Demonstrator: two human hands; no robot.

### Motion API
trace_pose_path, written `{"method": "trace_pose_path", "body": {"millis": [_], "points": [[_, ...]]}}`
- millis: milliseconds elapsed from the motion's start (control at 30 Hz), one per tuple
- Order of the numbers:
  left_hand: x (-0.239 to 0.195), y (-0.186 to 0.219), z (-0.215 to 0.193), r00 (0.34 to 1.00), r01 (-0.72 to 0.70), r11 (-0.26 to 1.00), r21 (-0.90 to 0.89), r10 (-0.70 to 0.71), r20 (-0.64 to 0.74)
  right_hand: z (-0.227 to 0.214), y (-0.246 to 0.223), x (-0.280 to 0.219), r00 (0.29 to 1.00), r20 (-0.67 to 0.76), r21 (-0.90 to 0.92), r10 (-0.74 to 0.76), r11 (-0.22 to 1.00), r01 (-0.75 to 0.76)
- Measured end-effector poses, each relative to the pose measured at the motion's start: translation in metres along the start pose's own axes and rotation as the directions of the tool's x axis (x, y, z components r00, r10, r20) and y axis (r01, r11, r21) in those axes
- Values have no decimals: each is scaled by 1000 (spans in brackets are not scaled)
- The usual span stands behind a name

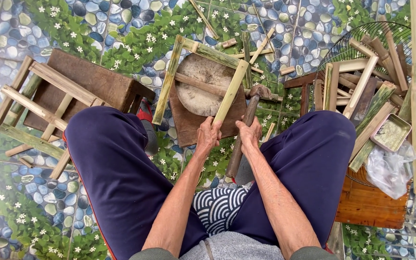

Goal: The person assembles a small bamboo frame by hand, using a hammer to secure the joints. They repeatedly adjust the pieces and tap them into place on a wooden block.

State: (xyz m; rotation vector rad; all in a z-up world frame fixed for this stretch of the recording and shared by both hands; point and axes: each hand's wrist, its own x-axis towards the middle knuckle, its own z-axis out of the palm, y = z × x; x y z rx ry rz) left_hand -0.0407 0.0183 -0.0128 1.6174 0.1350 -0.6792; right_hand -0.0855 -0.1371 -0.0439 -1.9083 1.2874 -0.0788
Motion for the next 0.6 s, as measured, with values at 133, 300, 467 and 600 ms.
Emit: {"method": "trace_pose_path", "body": {"millis": [133, 300, 467, 600], "points": [[-1, -1, 3, 1000, 6, 1000, 6, -6, 5, -1, -10, 2, 1000, 3, 26, -7, 1000, 7], [3, 0, 5, 999, 33, 999, -32, -34, -24, -9, -32, 5, 1000, 17, 43, -10, 999, 9], [4, 23, 3, 999, 32, 999, -26, -33, -41, -10, -51, 19, 999, 14, 79, -34, 996, 33], [6, 18, 8, 998, 49, 999, 6, -49, -41, -10, -46, 28, 997, 27, 39, -69, 997, 68]]}}
